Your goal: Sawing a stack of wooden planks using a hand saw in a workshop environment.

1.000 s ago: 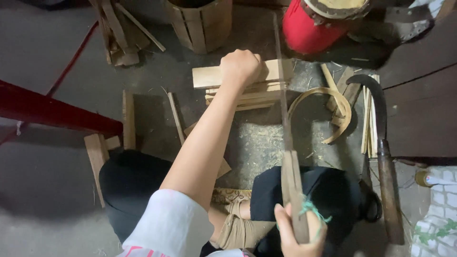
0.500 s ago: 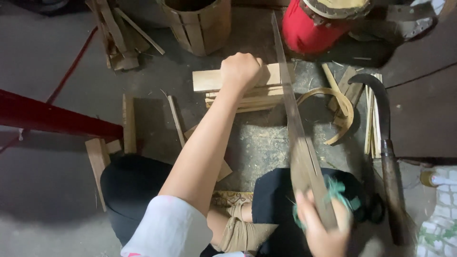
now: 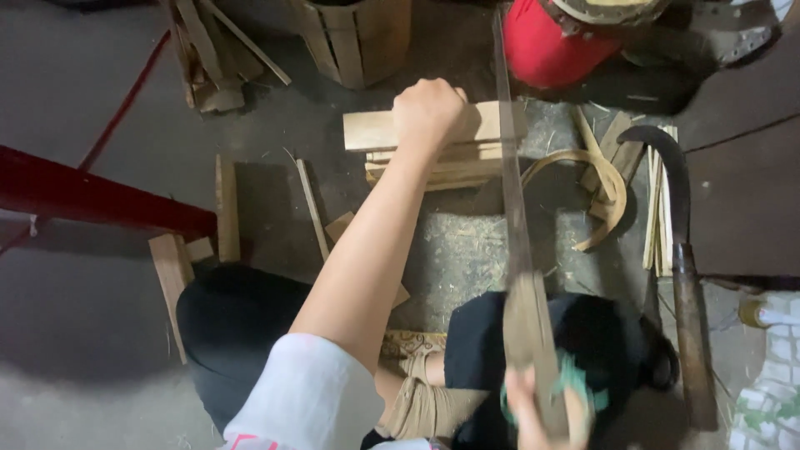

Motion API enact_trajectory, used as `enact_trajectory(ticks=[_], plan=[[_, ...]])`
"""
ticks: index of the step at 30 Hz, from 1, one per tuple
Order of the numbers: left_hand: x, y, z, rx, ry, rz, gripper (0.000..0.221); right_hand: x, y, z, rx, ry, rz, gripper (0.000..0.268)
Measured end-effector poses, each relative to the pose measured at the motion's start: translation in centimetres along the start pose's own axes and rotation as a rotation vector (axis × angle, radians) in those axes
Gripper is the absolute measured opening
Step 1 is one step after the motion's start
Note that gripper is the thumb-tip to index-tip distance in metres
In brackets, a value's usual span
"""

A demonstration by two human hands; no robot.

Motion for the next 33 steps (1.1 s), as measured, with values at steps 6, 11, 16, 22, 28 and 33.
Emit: enact_trajectory(ticks=[6,11,16,22,28,33], plan=[[1.4,-1.0,1.1,0.032,0.046,0.144,0.044,2.6,-4.8,0.7,-0.161,0.057,-0.057,0.013],[0.4,-0.6,0.8,0.113,-0.027,0.15,0.045,10.4,-4.7,5.8,0.027,0.053,0.325,0.026],[-0.5,0.8,-1.5,0.027,-0.066,-0.013,0.04,7.5,-5.0,4.1,0.149,-0.039,-0.032,0.007],[0.6,-0.4,0.9,-0.002,0.018,0.039,0.046,-1.8,5.9,-1.9,-0.551,0.025,-0.677,0.017],[-0.9,0.4,-0.4,0.014,-0.009,0.093,0.046,7.3,-0.4,2.3,0.329,0.041,0.209,0.013],[-0.3,0.3,-0.4,0.021,0.009,0.053,0.041,9.6,-5.0,4.0,0.475,-0.07,0.118,0.009]])
Point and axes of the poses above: each hand's wrist, its own x-axis towards the middle knuckle, its own z-axis out of the palm, y = z × x, the point moved 3 cm from there along x, towards the middle knuckle, and after that the axes turned 7 degrees about -x, right-handed, at the moved point
